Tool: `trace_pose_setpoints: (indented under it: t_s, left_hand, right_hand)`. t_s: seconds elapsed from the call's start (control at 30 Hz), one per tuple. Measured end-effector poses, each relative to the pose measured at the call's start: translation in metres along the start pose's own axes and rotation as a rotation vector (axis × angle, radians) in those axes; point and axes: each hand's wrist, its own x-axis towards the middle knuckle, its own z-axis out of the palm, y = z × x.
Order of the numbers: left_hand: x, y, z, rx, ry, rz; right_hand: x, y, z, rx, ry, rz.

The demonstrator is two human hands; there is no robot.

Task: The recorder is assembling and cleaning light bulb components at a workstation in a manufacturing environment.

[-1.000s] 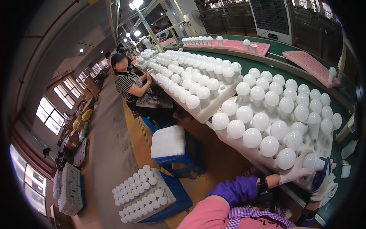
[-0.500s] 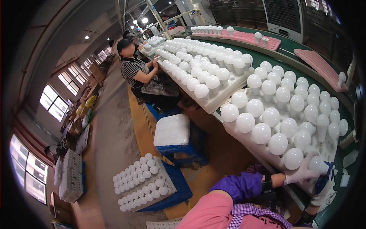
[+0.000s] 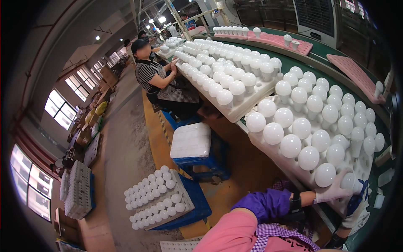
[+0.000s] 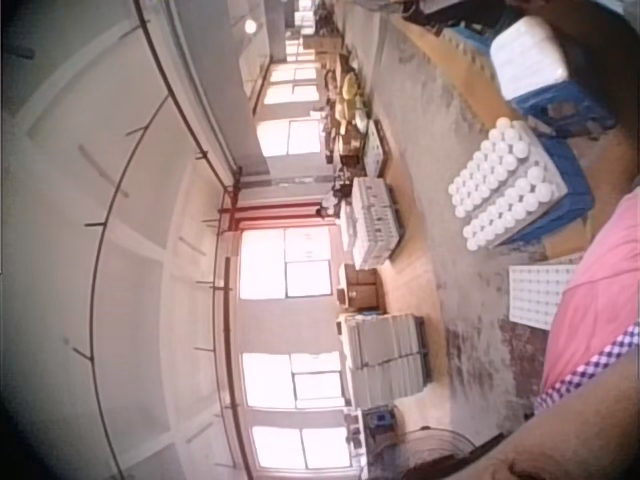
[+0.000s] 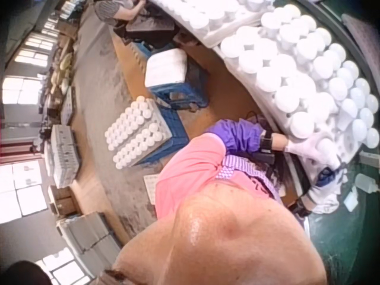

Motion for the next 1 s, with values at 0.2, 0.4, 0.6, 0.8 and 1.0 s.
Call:
trace_pose_setpoints:
  t_s: [0.2, 0.4, 0.6, 0.8, 1.0]
  left_hand:
    - [0.001, 0.0, 0.001, -0.038, -0.002, -0.01]
    - [0.001, 0.002, -0.001, -0.027, 0.003, -0.036]
    - [-0.001, 0.002, -0.002, -0.035, -0.005, -0.039]
    - [-0.001, 0.004, 0.0, 0.015, 0.003, -0.024]
    - [-0.004, 0.015, -0.004, -0.039, -0.026, -0.072]
  right_hand:
    - [0.005, -0.02, 0.003, -0.003, 0.068, -0.067]
    - [0.0, 0.002, 0.003, -0.019, -0.017, 0.015]
    - [0.005, -0.027, -0.001, -0.1, -0.035, -0.015]
    - [0.002, -0.021, 0.002, -0.05, -0.05, -0.027]
    - [0.004, -0.011, 0.002, 0.03, -0.034, -0.034]
